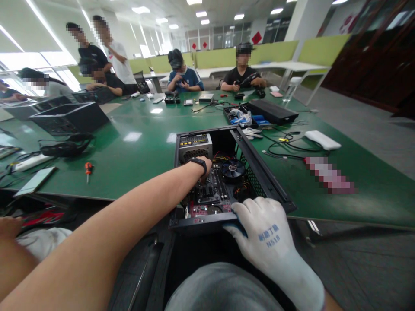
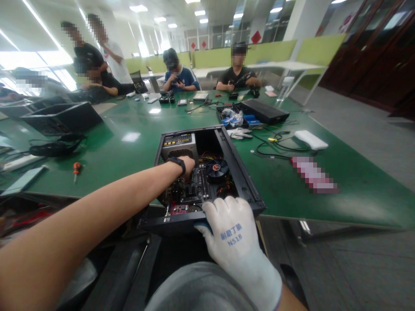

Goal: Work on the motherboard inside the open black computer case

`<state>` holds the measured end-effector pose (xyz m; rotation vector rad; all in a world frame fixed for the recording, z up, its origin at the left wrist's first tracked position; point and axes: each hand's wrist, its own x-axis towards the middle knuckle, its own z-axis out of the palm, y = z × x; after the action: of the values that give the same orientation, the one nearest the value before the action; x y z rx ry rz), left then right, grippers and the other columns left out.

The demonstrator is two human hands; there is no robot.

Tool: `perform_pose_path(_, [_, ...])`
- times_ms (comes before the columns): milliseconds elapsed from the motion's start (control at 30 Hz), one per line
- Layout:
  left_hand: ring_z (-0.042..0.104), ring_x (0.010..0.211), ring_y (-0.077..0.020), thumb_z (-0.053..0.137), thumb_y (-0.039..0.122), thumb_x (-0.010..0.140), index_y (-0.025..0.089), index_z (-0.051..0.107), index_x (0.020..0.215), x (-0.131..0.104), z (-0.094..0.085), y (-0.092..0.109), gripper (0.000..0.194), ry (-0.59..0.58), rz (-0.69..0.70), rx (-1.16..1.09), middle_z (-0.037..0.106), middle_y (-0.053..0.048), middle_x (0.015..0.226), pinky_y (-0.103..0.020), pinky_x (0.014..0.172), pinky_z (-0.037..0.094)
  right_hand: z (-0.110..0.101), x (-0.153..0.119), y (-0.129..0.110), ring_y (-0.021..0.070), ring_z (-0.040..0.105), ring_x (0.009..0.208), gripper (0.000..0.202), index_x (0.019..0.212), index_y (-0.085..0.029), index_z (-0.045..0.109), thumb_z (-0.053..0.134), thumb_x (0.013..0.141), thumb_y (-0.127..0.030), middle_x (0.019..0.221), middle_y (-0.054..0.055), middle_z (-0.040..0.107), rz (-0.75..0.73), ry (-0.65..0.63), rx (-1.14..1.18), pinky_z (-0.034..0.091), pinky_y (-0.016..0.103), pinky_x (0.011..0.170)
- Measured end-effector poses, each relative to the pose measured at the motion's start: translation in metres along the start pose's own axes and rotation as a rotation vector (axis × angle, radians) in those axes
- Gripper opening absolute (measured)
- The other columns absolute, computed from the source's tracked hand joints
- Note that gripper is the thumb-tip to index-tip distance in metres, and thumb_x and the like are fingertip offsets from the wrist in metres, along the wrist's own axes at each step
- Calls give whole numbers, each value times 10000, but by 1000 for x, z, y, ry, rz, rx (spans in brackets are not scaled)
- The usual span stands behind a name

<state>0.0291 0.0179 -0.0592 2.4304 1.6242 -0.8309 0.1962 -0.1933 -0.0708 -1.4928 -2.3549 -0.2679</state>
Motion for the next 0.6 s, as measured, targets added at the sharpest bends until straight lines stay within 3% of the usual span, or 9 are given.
perform_pose_path(167, [708,1078,-342,967,352,476,122,779,1165,-1,-1,1,750,9,24,33,738,-209,1191,-326,910,569,0,0,0,253,514,789,304,987,-252,675,751,803,-482,830,47,647,-3,-6,-8,246,389,728])
perform_pose_path(600, [713,1057,-331,962,376,481,172,814,1057,1,1,0,629,29,1,-5,762,-170,1143,-315,890,572,2,-1,0,256,505,792,304,992,-251,664,721,827,-500,827,54,640,-17,23,-23,244,389,725])
